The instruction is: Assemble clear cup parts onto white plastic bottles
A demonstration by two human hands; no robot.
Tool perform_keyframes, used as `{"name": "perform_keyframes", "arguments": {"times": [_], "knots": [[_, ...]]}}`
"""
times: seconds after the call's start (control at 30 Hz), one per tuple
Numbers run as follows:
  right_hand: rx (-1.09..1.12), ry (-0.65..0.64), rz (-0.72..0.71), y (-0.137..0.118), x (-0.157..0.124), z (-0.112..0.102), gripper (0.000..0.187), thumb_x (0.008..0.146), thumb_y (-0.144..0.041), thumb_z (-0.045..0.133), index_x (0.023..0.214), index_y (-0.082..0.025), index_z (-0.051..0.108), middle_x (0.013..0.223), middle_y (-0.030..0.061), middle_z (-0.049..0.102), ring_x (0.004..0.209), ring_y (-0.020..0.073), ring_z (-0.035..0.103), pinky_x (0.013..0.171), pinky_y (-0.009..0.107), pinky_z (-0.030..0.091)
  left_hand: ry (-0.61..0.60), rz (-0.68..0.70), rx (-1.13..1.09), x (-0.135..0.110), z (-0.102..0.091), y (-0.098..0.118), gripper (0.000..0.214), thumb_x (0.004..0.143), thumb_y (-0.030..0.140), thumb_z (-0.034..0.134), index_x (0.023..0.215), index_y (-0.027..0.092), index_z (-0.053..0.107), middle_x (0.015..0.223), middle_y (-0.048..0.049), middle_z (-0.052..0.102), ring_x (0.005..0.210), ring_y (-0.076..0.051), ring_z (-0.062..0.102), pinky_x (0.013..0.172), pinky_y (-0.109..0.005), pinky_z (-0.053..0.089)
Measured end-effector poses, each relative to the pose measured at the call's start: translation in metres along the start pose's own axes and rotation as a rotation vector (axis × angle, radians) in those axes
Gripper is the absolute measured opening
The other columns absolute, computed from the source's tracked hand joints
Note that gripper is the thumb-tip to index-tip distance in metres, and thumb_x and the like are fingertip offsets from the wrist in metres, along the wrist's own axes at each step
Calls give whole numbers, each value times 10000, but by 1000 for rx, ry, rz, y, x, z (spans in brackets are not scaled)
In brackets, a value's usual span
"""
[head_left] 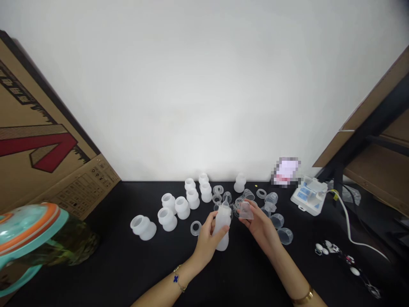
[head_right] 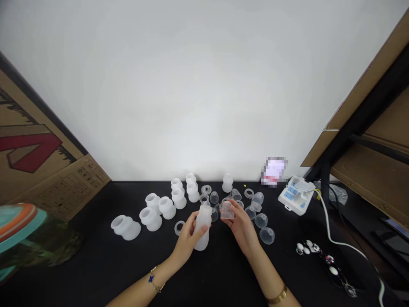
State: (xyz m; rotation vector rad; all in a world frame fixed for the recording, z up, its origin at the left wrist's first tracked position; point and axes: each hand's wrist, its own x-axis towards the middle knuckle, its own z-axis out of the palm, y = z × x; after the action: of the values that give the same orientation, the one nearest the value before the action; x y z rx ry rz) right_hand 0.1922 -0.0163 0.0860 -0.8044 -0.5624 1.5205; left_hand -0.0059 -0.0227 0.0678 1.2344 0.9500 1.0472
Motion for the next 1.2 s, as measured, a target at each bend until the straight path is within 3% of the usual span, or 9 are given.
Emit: {"name": "perform_keyframes", "arguments": {"times": [0.57, 0.83, 1.0, 1.2], "knots": [[-3, 14, -17, 1, 2, 1, 254, 806, -374, 770, 1040, -294, 712, 1083, 25, 694, 979, 235, 652, 840, 391, 561, 8, 5, 37, 0, -1, 0, 504, 830, 480, 702, 1201, 186, 530, 898, -48, 729, 862, -241, 675, 756, -310, 491], [3, 99, -107, 0, 0, 4, 351, 834, -396, 751, 1160, -295, 670, 1003, 10, 700, 964, 225, 658, 909, 413, 548, -24, 61, 180, 0, -1, 2, 530, 778, 451, 759, 1208, 196, 582, 819, -16, 708, 748, -202, 639, 665, -263, 458], [43, 176, -207, 1, 3, 1, 264, 802, -373, 786, 1034, -297, 688, 987, -6, 707, 1013, 229, 669, 1003, 414, 502, -50, 90, 360, -3, -1, 3, 554, 722, 431, 802, 1206, 220, 633, 840, -18, 726, 739, -216, 636, 651, -269, 442], [-4, 181, -286, 0, 2, 0, 216, 798, -373, 787, 983, -319, 690, 1007, -20, 690, 1011, 212, 653, 995, 407, 505, -79, 71, 398, -4, 0, 2, 552, 708, 430, 802, 1203, 234, 658, 864, -26, 738, 758, -225, 649, 673, -280, 458]]}}
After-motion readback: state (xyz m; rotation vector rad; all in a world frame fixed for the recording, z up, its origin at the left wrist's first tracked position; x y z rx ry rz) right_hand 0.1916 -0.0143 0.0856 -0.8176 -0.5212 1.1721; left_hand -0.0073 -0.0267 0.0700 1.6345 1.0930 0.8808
